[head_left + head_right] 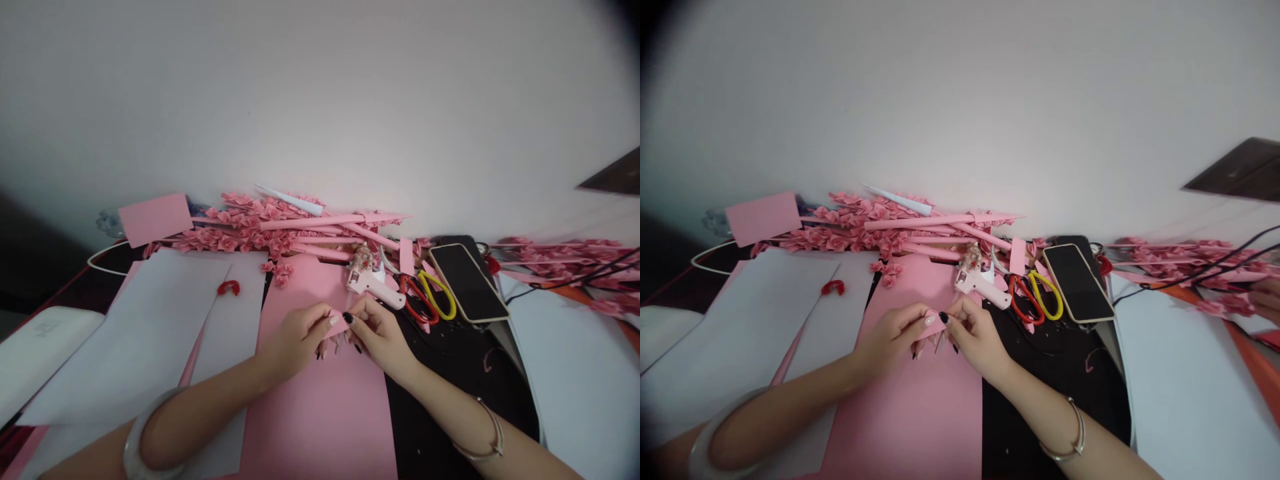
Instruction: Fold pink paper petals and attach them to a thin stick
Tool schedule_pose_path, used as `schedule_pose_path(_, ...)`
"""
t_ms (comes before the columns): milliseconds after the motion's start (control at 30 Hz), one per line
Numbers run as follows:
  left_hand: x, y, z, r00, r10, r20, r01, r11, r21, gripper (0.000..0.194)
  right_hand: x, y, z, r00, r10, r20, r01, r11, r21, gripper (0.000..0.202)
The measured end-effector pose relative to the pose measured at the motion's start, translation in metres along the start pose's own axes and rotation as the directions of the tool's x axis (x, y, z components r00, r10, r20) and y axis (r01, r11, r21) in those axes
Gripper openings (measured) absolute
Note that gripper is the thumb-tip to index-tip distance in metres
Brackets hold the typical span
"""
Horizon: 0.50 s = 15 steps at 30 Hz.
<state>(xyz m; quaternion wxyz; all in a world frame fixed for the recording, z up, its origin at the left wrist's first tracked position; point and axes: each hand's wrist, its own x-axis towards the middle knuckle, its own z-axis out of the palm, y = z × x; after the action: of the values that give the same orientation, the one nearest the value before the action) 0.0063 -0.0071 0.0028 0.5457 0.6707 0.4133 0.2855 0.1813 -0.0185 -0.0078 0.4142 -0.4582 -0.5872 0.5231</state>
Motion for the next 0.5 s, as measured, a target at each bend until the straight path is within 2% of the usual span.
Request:
schedule_pose_path(333, 0.0005, 0.0005, -0.0004, 0.999, 0.036, 0.000, -0.035, 0.991, 0.131, 0.026, 0.0014, -0.0013, 0.0006, 0.999, 0.026, 0.021, -0.027, 0.998, 0.048, 0.019)
schedule_pose_path(500, -0.0002, 0.0005, -0.0016, 1.000, 0.021, 0.001, -0.021, 0.990, 0.142, 0.028, 0.0021, -0.0026, 0.0009, 0.998, 0.041, 0.050, -0.046, 0.992, 0.114, 0.020)
